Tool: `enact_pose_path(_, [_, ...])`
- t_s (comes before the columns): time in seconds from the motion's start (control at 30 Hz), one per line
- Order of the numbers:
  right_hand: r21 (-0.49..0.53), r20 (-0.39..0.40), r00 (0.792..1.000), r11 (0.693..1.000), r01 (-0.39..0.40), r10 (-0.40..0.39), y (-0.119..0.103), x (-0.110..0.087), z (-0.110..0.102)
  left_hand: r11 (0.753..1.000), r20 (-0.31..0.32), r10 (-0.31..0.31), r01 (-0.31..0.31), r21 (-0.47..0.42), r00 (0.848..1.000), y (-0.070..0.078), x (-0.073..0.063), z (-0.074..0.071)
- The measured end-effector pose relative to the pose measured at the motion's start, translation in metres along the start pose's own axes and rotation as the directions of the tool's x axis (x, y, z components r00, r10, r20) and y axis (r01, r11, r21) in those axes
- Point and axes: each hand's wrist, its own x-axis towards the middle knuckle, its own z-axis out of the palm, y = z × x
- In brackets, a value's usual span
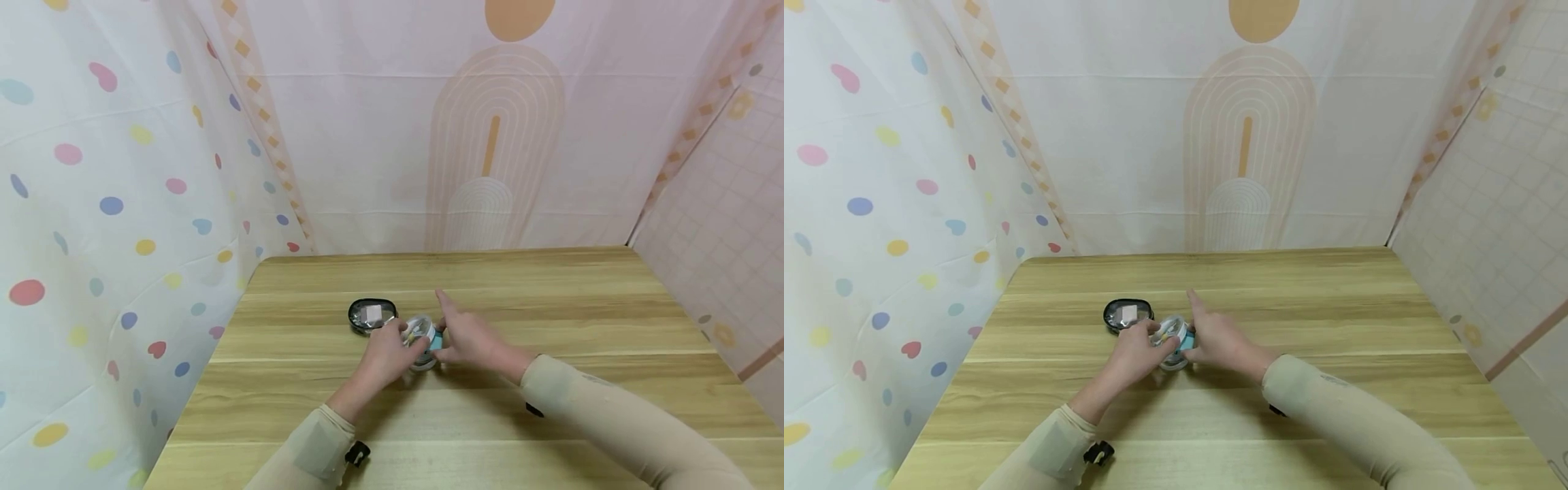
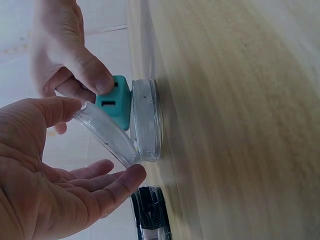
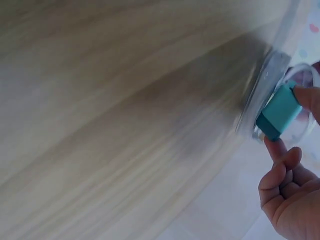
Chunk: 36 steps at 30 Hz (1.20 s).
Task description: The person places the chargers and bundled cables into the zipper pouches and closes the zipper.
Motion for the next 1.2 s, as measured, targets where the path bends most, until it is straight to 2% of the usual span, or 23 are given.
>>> enact_pose_path(0.13, [-0.031, -0.033, 0.999, 0.999, 0.009, -0.010, -0.005, 0.003, 0.009, 0.999, -0.018, 0.031, -0.032, -0.021, 0.999, -0.010, 0.007, 0.003])
enact_pose_path(0.3, [-0.082, -0.082, 0.996, 0.995, -0.051, 0.044, -0.007, 0.007, 0.019, 0.998, -0.043, 0.062, -0.062, 0.011, 0.997, -0.048, 0.030, 0.027])
enact_pose_path(0.4, [-0.098, -0.104, 0.991, 0.990, -0.098, 0.088, -0.009, 0.009, 0.023, 0.997, -0.052, 0.079, -0.079, -0.002, 0.996, -0.058, 0.036, 0.034])
enact_pose_path(0.47, [-0.108, -0.118, 0.987, 0.987, -0.122, 0.109, -0.010, 0.010, 0.025, 0.997, -0.054, 0.081, -0.081, 0.005, 0.995, -0.054, 0.033, 0.032])
enact_pose_path(0.57, [-0.111, -0.140, 0.981, 0.983, -0.148, 0.132, -0.010, 0.011, 0.029, 0.997, -0.049, 0.082, -0.082, 0.001, 0.995, -0.037, 0.022, 0.021])
enact_pose_path(0.67, [-0.106, -0.157, 0.978, 0.983, -0.152, 0.134, -0.009, 0.012, 0.032, 0.998, -0.030, 0.056, -0.056, -0.012, 0.998, -0.015, 0.009, 0.007])
enact_pose_path(0.77, [-0.103, -0.168, 0.978, 0.985, -0.141, 0.123, -0.007, 0.013, 0.034, 0.999, -0.010, 0.036, -0.036, -0.012, 0.999, -0.004, 0.004, 0.001])
enact_pose_path(0.97, [-0.105, -0.168, 0.982, 0.988, -0.110, 0.091, -0.003, 0.011, 0.033, 1.000, 0.009, 0.011, -0.011, 0.011, 1.000, -0.004, 0.003, 0.001])
enact_pose_path(1.2, [-0.047, -0.115, 0.987, 0.992, -0.120, 0.114, -0.001, 0.007, 0.027, 1.000, 0.025, 0.017, -0.017, 0.016, 1.000, -0.004, 0.001, 0.000])
